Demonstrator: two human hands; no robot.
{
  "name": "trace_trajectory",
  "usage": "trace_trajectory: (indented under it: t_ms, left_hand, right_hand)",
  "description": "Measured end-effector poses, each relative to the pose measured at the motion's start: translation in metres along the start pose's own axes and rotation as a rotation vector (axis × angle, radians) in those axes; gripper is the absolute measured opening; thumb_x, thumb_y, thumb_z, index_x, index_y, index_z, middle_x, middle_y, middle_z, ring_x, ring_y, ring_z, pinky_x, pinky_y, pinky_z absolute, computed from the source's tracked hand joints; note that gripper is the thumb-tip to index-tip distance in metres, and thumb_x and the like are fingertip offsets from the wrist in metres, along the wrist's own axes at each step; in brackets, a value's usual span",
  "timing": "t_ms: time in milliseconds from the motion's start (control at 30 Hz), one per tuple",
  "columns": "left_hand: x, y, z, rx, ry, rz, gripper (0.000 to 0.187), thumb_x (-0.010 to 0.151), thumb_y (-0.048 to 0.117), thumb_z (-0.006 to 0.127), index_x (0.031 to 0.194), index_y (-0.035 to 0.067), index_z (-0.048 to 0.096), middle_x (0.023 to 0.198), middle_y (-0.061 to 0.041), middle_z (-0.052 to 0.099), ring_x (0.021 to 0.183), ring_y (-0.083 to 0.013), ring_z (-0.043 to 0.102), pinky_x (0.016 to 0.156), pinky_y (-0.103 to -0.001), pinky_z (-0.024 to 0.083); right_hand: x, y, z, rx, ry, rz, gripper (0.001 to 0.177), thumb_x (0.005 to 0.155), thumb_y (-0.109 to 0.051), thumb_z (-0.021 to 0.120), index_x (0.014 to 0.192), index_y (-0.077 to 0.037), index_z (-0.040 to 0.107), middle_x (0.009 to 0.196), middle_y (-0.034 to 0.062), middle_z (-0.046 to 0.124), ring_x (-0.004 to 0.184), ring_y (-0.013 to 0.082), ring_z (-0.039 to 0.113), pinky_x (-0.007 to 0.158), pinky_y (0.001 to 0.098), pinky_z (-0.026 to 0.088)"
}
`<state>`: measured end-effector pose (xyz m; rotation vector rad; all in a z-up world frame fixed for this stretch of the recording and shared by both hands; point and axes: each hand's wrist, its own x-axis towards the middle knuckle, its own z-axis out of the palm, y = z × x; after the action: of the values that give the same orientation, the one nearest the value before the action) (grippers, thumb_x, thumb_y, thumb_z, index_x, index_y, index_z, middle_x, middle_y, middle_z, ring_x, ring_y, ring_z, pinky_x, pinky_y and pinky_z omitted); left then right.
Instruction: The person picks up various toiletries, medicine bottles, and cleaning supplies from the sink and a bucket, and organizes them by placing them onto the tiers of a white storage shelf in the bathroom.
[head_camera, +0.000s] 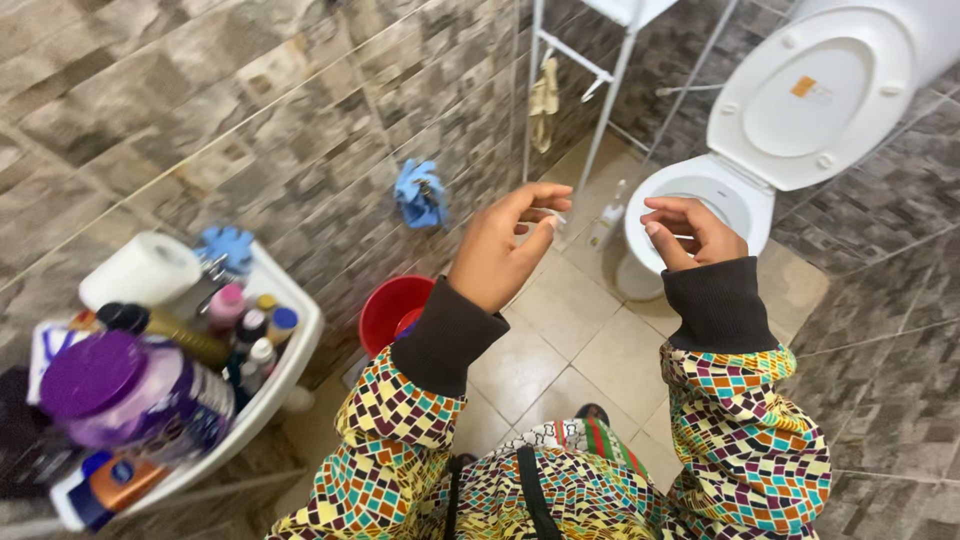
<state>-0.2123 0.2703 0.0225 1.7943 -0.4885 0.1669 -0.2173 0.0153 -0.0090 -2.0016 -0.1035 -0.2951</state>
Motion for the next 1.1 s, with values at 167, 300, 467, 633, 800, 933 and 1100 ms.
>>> trace_trajectory:
  t_ms: [167, 300, 467, 633, 800, 933, 1100]
  left_hand:
    - [0.047, 0.007, 0.049, 0.013, 0.003, -0.012, 0.032, 0.097, 0.01, 0.062, 0.128, 0.011, 0.066, 0.117, -0.003, 0.078, 0.102, -0.0153, 0.075, 0.088, -0.032, 0.056]
    - [0.084, 0.007, 0.096, -0.003, -0.025, 0.024, 0.032, 0.097, 0.008, 0.062, 0.128, 0.009, 0.065, 0.119, -0.004, 0.076, 0.103, -0.0167, 0.074, 0.089, -0.033, 0.056]
    - [0.139, 0.01, 0.154, 0.037, 0.003, -0.025, 0.032, 0.095, 0.009, 0.062, 0.127, 0.01, 0.065, 0.118, -0.004, 0.076, 0.102, -0.0167, 0.074, 0.084, -0.033, 0.058]
    - [0.176, 0.009, 0.203, 0.042, 0.022, 0.061, 0.032, 0.096, 0.008, 0.061, 0.128, 0.008, 0.065, 0.121, -0.006, 0.074, 0.11, -0.0199, 0.072, 0.091, -0.035, 0.056]
    - [0.214, 0.007, 0.233, 0.21, 0.033, 0.121, 0.03, 0.095, 0.009, 0.064, 0.124, 0.007, 0.066, 0.116, -0.011, 0.071, 0.106, -0.0258, 0.071, 0.087, -0.037, 0.056]
    - [0.261, -0.007, 0.248, 0.182, 0.035, 0.13, 0.03, 0.094, 0.009, 0.064, 0.124, 0.006, 0.066, 0.117, -0.011, 0.071, 0.108, -0.0255, 0.071, 0.089, -0.037, 0.056]
    - [0.335, -0.042, 0.271, 0.096, 0.053, 0.102, 0.029, 0.094, 0.006, 0.062, 0.123, 0.006, 0.066, 0.118, -0.01, 0.072, 0.108, -0.0228, 0.071, 0.091, -0.034, 0.057]
  right_hand:
    - [0.024, 0.033, -0.051, -0.066, 0.076, -0.04, 0.026, 0.099, -0.011, 0.069, 0.125, -0.006, 0.069, 0.113, 0.0079, 0.075, 0.109, 0.0161, 0.072, 0.091, 0.0307, 0.057]
    - [0.055, 0.063, -0.096, -0.028, 0.07, -0.072, 0.026, 0.099, -0.011, 0.068, 0.125, -0.006, 0.069, 0.117, 0.0088, 0.074, 0.111, 0.0162, 0.07, 0.093, 0.0311, 0.057]
    - [0.092, 0.107, -0.161, 0.001, 0.128, -0.052, 0.034, 0.097, -0.009, 0.067, 0.131, -0.007, 0.066, 0.115, 0.0073, 0.073, 0.108, 0.0142, 0.069, 0.091, 0.0296, 0.056]
    - [0.118, 0.149, -0.198, 0.054, 0.184, -0.073, 0.044, 0.095, -0.009, 0.068, 0.138, -0.008, 0.059, 0.12, 0.0069, 0.07, 0.111, 0.0142, 0.067, 0.09, 0.0292, 0.055]
    - [0.152, 0.163, -0.22, -0.005, 0.208, -0.078, 0.045, 0.092, -0.009, 0.07, 0.136, -0.009, 0.061, 0.119, 0.0078, 0.071, 0.113, 0.0157, 0.068, 0.088, 0.0302, 0.056]
    - [0.187, 0.165, -0.233, -0.038, 0.216, -0.089, 0.043, 0.091, -0.01, 0.07, 0.133, -0.011, 0.063, 0.119, 0.008, 0.072, 0.113, 0.0169, 0.069, 0.09, 0.0314, 0.056]
    - [0.25, 0.17, -0.25, -0.127, 0.212, -0.107, 0.041, 0.09, -0.011, 0.069, 0.131, -0.012, 0.064, 0.121, 0.0082, 0.071, 0.114, 0.0185, 0.069, 0.091, 0.0328, 0.056]
